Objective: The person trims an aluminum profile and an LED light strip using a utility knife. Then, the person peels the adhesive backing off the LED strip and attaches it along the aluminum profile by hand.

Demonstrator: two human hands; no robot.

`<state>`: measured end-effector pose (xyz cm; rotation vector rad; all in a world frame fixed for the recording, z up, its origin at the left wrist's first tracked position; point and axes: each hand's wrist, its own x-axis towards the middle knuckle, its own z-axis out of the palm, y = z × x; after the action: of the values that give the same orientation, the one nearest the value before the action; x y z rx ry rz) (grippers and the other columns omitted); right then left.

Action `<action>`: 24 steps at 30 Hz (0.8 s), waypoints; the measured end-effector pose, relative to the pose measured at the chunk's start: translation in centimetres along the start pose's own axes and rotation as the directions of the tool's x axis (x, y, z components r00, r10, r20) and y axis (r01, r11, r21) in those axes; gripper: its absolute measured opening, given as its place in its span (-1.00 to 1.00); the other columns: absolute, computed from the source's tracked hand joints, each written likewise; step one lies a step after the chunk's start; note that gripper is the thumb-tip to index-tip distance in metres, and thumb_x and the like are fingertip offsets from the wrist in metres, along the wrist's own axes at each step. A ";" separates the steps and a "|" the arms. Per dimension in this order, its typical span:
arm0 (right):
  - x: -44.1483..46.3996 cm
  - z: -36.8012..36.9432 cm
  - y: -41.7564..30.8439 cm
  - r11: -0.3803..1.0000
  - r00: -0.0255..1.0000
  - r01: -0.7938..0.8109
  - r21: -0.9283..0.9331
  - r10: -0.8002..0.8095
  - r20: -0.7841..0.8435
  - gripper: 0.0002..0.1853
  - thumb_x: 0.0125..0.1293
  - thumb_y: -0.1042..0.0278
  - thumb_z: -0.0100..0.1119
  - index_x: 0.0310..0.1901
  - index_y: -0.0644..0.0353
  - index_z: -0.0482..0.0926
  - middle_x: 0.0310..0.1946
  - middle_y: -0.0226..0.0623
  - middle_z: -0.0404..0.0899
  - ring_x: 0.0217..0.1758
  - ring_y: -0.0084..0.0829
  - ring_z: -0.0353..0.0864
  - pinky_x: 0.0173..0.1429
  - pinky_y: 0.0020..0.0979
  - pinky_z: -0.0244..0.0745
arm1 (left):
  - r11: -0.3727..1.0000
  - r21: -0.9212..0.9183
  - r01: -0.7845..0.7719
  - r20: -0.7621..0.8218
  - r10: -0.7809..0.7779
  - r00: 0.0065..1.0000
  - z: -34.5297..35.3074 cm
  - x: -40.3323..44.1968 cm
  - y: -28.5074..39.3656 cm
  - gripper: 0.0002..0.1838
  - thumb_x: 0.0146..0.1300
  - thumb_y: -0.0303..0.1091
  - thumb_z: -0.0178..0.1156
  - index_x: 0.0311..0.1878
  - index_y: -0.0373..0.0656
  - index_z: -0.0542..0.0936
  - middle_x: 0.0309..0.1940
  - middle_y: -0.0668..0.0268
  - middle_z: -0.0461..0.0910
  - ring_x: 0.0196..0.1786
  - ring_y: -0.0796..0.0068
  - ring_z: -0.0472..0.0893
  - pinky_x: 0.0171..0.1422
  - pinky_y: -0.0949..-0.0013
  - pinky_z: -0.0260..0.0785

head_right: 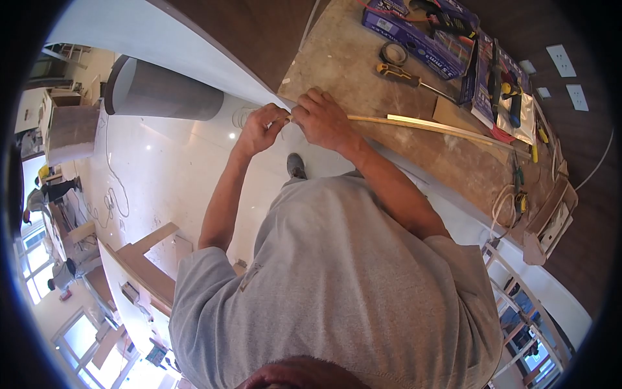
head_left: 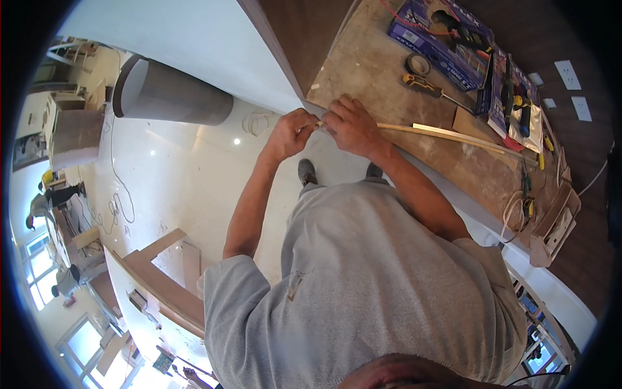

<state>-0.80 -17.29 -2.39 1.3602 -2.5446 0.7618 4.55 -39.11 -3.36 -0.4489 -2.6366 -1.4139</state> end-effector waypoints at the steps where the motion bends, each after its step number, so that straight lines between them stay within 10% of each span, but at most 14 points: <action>1: 0.0 -0.1 0.0 1.000 1.000 0.007 -0.010 -0.007 0.010 -0.86 0.25 0.30 0.40 -0.21 0.12 0.70 -0.13 -0.34 0.61 0.16 -0.22 0.50 0.25 -0.14 0.43 | 1.000 -0.001 0.000 0.003 0.000 1.000 0.1 0.0 -0.1 -0.86 0.26 -0.56 0.34 -0.12 -0.24 0.74 -0.32 0.09 0.64 -0.30 -0.01 0.63 -0.21 0.09 0.46; 19: -0.1 0.5 0.1 0.999 0.997 0.031 -0.039 -0.033 -0.073 -0.88 0.21 0.36 0.33 -0.23 0.15 0.69 -0.17 -0.30 0.59 0.12 -0.18 0.50 0.28 -0.15 0.44 | 0.997 0.046 -0.063 -0.032 0.065 0.997 0.3 -0.1 -0.4 -0.87 0.25 -0.57 0.39 -0.14 -0.28 0.73 -0.34 0.12 0.64 -0.37 0.09 0.61 -0.28 0.15 0.43; 24: 0.0 0.0 -0.1 0.998 0.995 0.045 -0.044 -0.049 -0.089 -0.88 0.18 0.37 0.31 -0.24 0.14 0.68 -0.18 -0.30 0.58 0.10 -0.19 0.51 0.26 -0.17 0.45 | 0.926 -0.224 0.303 0.150 -0.274 0.950 0.1 0.1 -1.1 -0.88 0.34 -0.51 0.41 -0.10 -0.30 0.72 -0.29 0.29 0.72 -0.28 0.55 0.60 -0.15 0.38 0.45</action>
<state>-0.74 -17.31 -2.35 1.3366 -2.4374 0.7392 4.08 -39.56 -4.24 -0.1698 -2.7176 -1.8686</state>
